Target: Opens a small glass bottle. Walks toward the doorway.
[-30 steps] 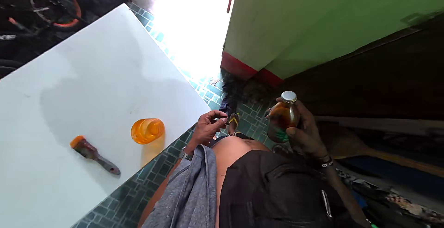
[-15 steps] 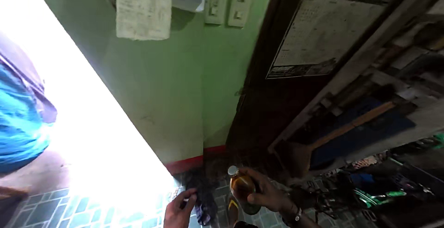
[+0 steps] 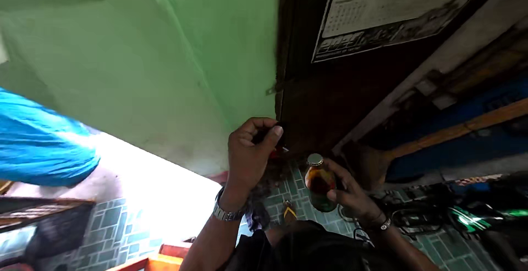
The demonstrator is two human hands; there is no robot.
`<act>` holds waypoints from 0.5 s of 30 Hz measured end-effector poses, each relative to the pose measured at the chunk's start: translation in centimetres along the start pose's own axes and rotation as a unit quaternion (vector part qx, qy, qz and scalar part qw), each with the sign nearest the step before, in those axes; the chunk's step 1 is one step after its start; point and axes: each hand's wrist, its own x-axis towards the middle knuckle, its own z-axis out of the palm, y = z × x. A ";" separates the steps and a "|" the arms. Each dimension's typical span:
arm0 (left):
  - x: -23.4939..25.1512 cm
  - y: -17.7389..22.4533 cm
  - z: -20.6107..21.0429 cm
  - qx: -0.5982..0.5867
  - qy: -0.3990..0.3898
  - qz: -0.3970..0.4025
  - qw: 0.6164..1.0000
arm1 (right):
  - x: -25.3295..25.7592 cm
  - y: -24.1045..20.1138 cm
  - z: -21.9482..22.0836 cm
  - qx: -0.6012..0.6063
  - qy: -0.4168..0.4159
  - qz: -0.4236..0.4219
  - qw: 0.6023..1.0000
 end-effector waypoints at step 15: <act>24.3 10.2 9.1 0.563 0.090 0.436 0.697 | 0.5 -1.2 -4.4 0.008 0.078 -0.037 0.996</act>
